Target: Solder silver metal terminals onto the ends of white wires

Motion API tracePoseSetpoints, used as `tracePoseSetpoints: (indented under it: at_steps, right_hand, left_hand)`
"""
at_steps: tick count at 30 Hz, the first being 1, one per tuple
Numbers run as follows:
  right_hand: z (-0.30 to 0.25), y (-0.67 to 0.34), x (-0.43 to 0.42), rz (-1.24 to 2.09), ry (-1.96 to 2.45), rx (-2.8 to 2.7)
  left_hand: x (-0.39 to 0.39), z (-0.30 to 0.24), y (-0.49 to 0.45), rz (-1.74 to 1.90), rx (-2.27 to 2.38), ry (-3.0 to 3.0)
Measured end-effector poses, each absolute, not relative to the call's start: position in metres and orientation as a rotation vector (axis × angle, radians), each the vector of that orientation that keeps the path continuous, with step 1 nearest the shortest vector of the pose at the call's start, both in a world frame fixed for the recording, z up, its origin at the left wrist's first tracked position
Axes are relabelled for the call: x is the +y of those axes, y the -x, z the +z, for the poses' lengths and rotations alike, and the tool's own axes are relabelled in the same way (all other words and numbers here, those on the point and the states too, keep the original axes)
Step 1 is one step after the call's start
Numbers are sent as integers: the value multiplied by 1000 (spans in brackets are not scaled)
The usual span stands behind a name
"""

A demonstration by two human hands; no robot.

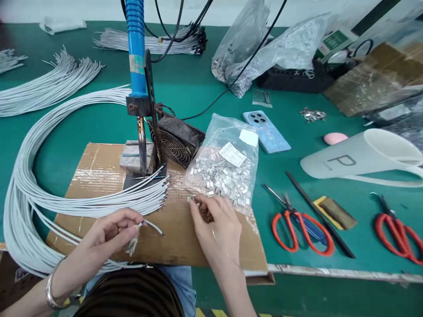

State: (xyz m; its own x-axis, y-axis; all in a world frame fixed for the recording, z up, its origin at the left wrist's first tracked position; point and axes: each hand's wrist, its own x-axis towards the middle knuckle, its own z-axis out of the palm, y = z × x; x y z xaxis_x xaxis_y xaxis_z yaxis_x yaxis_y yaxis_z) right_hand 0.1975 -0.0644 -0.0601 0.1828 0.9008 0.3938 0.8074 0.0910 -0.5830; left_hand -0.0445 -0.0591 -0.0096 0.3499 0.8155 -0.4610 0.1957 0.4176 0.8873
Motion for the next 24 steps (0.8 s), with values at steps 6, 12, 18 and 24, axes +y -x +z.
tracePoseSetpoints:
  at_steps: [6, 12, 18, 24]
  right_hand:
    - [-63, -187, -57, 73, 1740, -1808]
    - [-60, -183, -62, 115, 1721, -1746]
    - [-48, -168, -82, 401, 1777, -1371]
    - [-24, -133, -96, 900, 1619, -1128]
  left_hand:
    - [-59, -5, 44, 555, 1198, -1099]
    - [-62, -5, 47, 573, 1149, -988]
    - [-62, -9, 48, 632, 1054, -797]
    - [-65, -11, 45, 655, 1072, -783]
